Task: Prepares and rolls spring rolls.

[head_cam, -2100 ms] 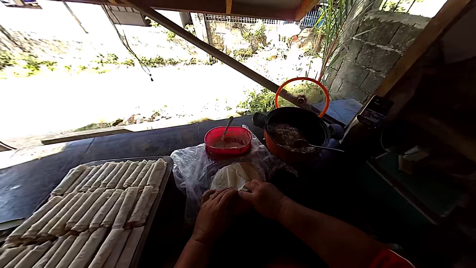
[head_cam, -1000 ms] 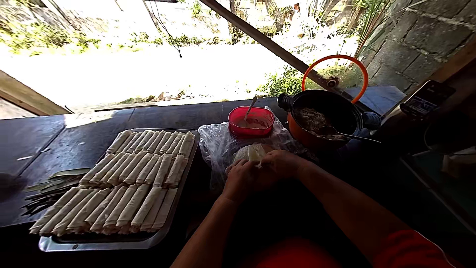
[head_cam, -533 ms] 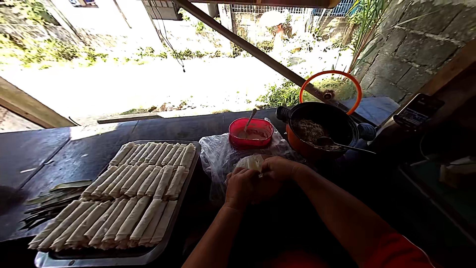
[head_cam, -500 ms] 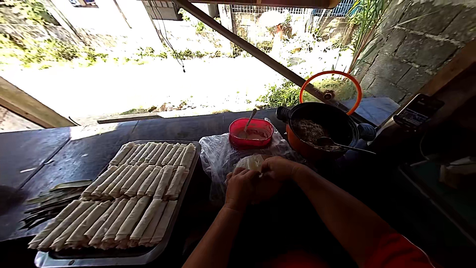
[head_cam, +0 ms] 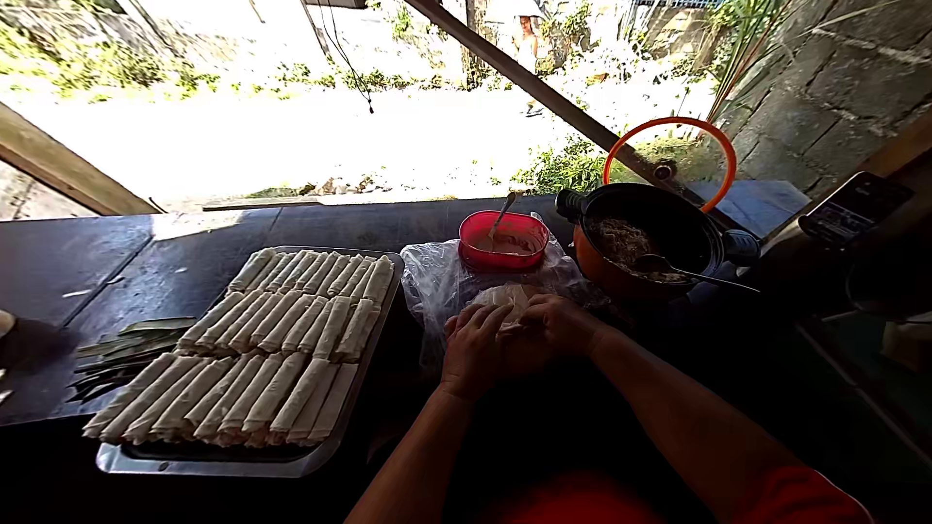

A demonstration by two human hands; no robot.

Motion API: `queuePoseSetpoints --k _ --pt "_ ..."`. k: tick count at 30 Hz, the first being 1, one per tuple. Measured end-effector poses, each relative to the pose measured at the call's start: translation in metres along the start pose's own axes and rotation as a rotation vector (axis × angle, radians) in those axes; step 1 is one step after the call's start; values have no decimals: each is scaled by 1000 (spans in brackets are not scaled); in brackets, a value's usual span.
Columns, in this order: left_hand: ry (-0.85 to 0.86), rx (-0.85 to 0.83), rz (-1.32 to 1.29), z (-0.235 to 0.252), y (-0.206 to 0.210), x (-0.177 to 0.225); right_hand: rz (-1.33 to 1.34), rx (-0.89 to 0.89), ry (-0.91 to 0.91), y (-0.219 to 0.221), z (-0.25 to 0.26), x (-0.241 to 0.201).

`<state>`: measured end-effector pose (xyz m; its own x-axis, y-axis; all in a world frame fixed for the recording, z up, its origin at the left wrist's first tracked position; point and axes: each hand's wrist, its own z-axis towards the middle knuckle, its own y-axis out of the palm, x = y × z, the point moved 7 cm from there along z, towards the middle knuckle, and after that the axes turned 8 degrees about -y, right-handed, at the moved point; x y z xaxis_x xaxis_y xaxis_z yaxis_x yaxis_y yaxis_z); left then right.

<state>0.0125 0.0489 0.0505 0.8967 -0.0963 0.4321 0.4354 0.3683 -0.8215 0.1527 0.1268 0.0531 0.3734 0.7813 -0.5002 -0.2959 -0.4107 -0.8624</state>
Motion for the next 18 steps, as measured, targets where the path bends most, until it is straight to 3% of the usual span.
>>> queuePoseSetpoints --k 8,11,14,18 --pt "21 -99 -122 14 15 3 49 -73 53 -2 9 7" --pt "28 -102 -115 16 15 0 57 -11 47 -3 5 8" --pt "52 -77 -116 15 16 -2 26 81 36 -1 0 10" --pt "121 -3 -113 12 16 1 24 73 82 -2 4 10"
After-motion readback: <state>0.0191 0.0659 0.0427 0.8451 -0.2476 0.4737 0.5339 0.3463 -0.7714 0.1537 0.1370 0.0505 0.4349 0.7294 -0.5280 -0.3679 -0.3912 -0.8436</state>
